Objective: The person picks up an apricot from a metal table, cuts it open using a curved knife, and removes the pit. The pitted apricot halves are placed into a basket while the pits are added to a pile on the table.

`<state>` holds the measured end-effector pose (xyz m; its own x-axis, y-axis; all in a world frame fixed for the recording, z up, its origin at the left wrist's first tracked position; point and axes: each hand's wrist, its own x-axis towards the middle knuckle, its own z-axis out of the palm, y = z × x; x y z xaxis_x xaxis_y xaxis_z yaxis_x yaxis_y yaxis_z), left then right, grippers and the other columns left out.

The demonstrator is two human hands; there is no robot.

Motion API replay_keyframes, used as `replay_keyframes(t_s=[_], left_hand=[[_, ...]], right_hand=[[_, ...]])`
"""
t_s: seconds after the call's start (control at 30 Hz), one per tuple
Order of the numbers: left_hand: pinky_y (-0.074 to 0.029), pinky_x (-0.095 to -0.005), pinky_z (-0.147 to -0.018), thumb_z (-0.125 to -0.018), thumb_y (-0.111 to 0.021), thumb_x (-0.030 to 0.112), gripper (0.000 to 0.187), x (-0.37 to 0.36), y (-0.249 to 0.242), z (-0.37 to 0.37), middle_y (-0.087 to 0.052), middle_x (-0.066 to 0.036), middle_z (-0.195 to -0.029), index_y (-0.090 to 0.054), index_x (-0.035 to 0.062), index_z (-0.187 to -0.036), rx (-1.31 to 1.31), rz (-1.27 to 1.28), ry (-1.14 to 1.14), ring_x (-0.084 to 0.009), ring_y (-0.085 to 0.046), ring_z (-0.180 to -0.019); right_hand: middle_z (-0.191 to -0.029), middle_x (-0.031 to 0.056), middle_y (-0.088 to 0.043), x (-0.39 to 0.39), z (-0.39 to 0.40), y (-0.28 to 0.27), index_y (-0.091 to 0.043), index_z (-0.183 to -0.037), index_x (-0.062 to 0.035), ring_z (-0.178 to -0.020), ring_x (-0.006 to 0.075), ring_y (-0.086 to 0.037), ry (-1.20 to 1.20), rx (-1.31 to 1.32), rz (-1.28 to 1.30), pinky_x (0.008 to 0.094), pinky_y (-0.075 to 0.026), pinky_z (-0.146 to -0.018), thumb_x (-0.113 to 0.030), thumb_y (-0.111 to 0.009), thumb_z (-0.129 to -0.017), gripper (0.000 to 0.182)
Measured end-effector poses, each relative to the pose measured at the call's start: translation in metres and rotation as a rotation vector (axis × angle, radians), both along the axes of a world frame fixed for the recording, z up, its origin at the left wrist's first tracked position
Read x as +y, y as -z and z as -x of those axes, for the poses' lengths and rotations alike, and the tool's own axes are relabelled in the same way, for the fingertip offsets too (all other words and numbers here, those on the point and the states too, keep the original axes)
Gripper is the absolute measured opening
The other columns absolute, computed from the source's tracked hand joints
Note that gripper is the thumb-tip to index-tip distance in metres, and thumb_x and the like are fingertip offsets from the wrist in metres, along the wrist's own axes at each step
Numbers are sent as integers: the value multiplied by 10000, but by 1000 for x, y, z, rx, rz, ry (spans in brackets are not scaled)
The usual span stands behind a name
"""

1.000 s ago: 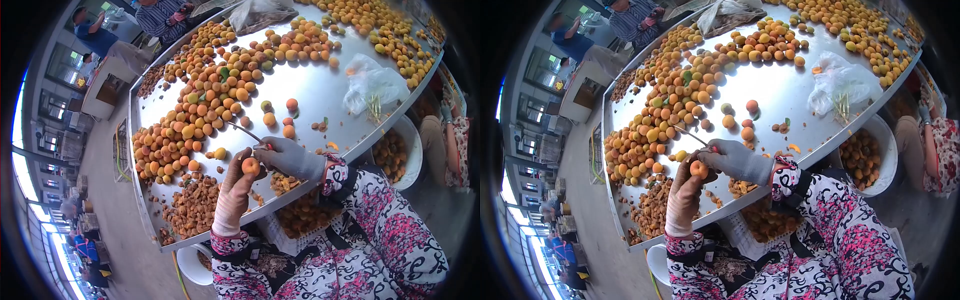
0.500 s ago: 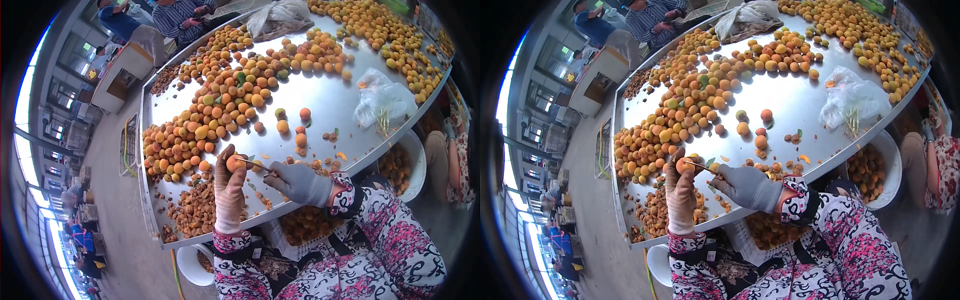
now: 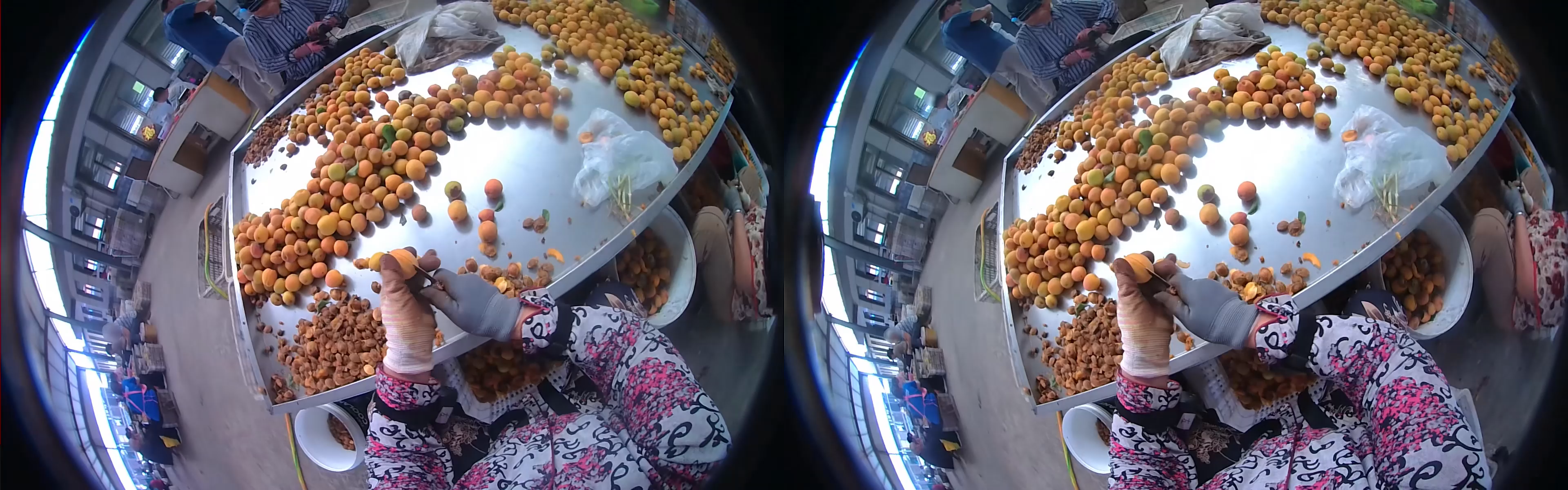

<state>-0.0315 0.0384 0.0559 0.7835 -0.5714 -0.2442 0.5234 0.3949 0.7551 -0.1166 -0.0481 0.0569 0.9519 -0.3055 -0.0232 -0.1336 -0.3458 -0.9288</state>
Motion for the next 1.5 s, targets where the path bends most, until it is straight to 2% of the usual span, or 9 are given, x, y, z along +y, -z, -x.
replay_keyframes(t_s=[0.17, 0.37, 0.67, 0.9, 1.17, 1.27, 1.37, 1.43, 1.5], left_hand=[[-446, -373, -855, -859, -523, 493, 475, 1, -13, 2, -625, -139, -846, -536, 26, -942, 171, 20, 50, -261, -577, -934], [-380, -294, -917, -849, -594, 243, 500, 9, -28, -7, -567, -89, -1000, -412, -31, -1225, -502, -185, 111, -163, -516, -974], [-455, -323, -810, -872, -562, 395, 476, -1, 17, -14, -590, -101, -904, -484, -15, -1100, 261, 262, 89, -200, -571, -874], [-407, -265, -843, -891, -525, 417, 494, 5, 7, -21, -553, -66, -979, -509, -22, -1118, -267, -55, 46, -136, -518, -926], [-437, -249, -768, -921, -470, 363, 423, 0, 9, -8, -558, -59, -956, -522, -30, -1067, 59, -42, -13, -136, -525, -867], [-407, -245, -730, -927, -450, 379, 381, -4, 5, -3, -533, -28, -862, -532, 11, -985, -108, -147, -13, -124, -488, -799], [-376, -242, -718, -925, -456, 379, 342, -7, 12, -3, -493, -10, -814, -528, 46, -954, -308, -277, -52, -116, -441, -753], [-377, -241, -718, -925, -455, 378, 346, -8, 14, -5, -489, -12, -822, -527, 42, -959, -403, -345, -66, -116, -432, -745], [-384, -244, -716, -927, -446, 379, 354, -7, 19, -8, -495, -17, -833, -527, 37, -968, -409, -330, -58, -118, -445, -753]], right_hand=[[-816, 225, -602, 0, -4, 8, -503, -1043, -34, -791, 394, -589, 25, -16, 48, 451, -463, -693, -418, -419, -912, 414], [-888, 252, -593, -22, -2, -13, -506, -1037, -15, -863, 389, -587, -105, 179, -67, 415, -468, -744, -428, -434, -907, 439], [-776, 227, -599, -4, -4, 5, -491, -1016, -30, -777, 391, -596, 24, 81, 105, 429, -474, -649, -406, -422, -917, 395], [-776, 221, -600, -17, -5, 0, -491, -1019, -40, -785, 389, -594, -33, 105, 93, 427, -469, -651, -400, -413, -925, 380], [-771, 190, -611, -1, -3, 11, -447, -1164, -101, -698, 366, -603, 94, 57, 244, 448, -478, -587, -392, -428, -915, 384], [-764, 192, -612, -1, -6, 18, -492, -1111, -80, -683, 360, -606, 89, 43, 288, 436, -472, -571, -394, -429, -914, 377], [-571, 108, -538, 6, -14, 33, -514, -866, -39, -517, 292, -563, 204, -307, 56, 379, -445, -502, -390, -449, -907, 359], [-603, 78, -537, -1, -7, -5, -532, -877, -15, -562, 217, -572, 65, 201, -525, 331, -455, -535, -375, -433, -922, 376], [-625, 75, -537, -5, -7, -6, -536, -900, -9, -601, 195, -574, 36, 239, -598, 309, -453, -558, -373, -438, -922, 378]])
